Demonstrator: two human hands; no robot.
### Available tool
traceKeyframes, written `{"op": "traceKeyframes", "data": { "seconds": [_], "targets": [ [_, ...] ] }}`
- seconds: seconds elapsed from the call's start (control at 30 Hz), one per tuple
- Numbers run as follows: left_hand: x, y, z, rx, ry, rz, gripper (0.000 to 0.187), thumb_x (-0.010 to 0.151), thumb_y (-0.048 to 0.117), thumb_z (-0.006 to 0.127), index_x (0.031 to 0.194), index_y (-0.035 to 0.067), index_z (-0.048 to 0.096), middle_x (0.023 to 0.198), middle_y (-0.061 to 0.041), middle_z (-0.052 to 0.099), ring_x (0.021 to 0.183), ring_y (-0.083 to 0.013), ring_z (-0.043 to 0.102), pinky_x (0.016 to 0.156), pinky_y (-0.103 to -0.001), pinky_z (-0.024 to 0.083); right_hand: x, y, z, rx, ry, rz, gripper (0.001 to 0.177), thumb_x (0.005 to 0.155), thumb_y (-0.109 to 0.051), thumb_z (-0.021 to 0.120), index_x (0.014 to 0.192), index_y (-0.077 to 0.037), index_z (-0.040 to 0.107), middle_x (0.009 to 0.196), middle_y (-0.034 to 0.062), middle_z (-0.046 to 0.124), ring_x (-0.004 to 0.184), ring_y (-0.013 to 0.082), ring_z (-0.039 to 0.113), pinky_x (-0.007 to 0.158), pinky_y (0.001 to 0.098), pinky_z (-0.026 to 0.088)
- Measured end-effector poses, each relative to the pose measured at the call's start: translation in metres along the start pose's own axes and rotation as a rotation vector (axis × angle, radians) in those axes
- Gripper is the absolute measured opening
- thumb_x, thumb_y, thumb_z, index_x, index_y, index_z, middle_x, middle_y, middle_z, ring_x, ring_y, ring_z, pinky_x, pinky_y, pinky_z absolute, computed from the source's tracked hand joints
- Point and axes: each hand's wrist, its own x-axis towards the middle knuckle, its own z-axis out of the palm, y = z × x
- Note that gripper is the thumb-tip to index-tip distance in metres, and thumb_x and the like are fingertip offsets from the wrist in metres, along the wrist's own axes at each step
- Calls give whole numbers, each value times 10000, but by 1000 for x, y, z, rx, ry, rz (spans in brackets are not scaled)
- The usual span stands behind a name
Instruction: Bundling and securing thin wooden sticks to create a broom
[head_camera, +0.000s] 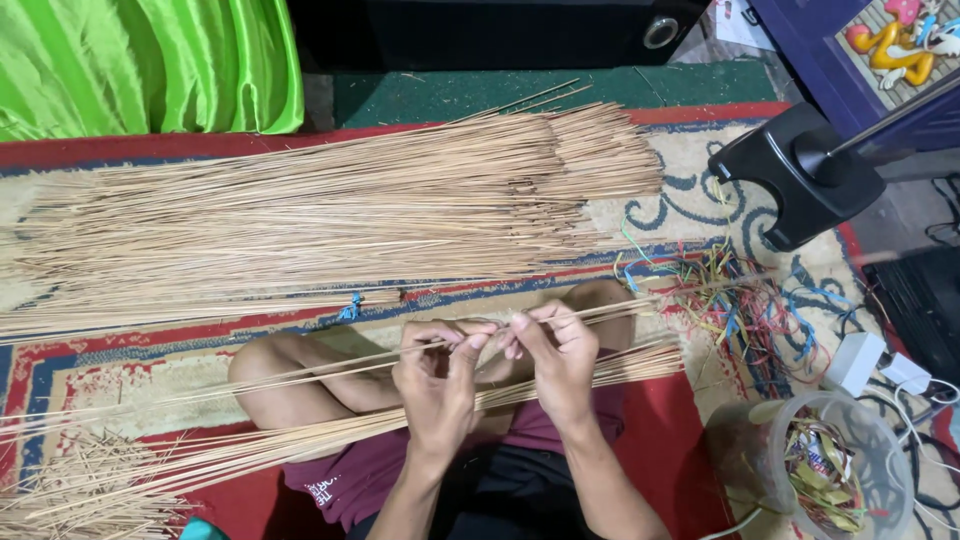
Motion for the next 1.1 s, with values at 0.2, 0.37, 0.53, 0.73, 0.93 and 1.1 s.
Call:
{"op": "traceKeyframes", "data": {
  "seconds": [0.2, 0.37, 0.53, 0.73, 0.93, 1.1],
  "targets": [
    [-1, -10, -2, -25, 17, 20, 200, 946, 25, 709, 1005, 82, 527, 905, -159, 740, 915, -277, 800, 784, -306, 625, 4, 0, 3, 191, -88, 32, 343, 1044, -325, 586, 871, -28, 575, 652, 129, 634, 576, 182, 620, 495, 272, 461],
    [3, -17, -7, -73, 123, -13, 261, 946, 4, 707, 1071, 79, 491, 907, -108, 599, 950, -267, 768, 856, -304, 605, 9, 11, -10, 197, -118, -9, 275, 1020, -230, 648, 967, 39, 649, 705, 168, 664, 635, 197, 626, 569, 279, 472],
    [7, -14, -1, -115, 61, -49, 317, 899, -51, 736, 1074, 67, 499, 939, -224, 753, 924, -301, 804, 845, -326, 647, 8, 6, -7, 154, -131, -34, 292, 1008, -249, 666, 966, 40, 655, 700, 178, 676, 646, 202, 656, 576, 272, 487],
    [11, -21, 1, -60, 103, -66, 331, 896, -2, 755, 1053, 92, 479, 923, -176, 745, 886, -237, 769, 819, -313, 608, 13, 1, -5, 71, -218, -103, 204, 991, -146, 671, 958, 54, 654, 710, 193, 692, 615, 235, 661, 579, 289, 537],
    [7, -35, 5, -267, 96, -24, 354, 933, -84, 670, 1062, 99, 396, 933, -210, 659, 899, -260, 693, 871, -349, 569, 10, -4, 0, -19, -205, -158, 197, 1000, -155, 654, 954, 37, 658, 727, 172, 702, 625, 214, 664, 610, 285, 558],
    [6, -32, 2, -168, 90, -6, 345, 951, -38, 672, 1060, 116, 383, 933, -196, 693, 879, -271, 721, 843, -358, 580, 6, -5, -2, -22, -180, -129, 231, 982, -174, 681, 996, 54, 712, 797, 181, 743, 691, 202, 706, 633, 257, 572]
  ]
}}
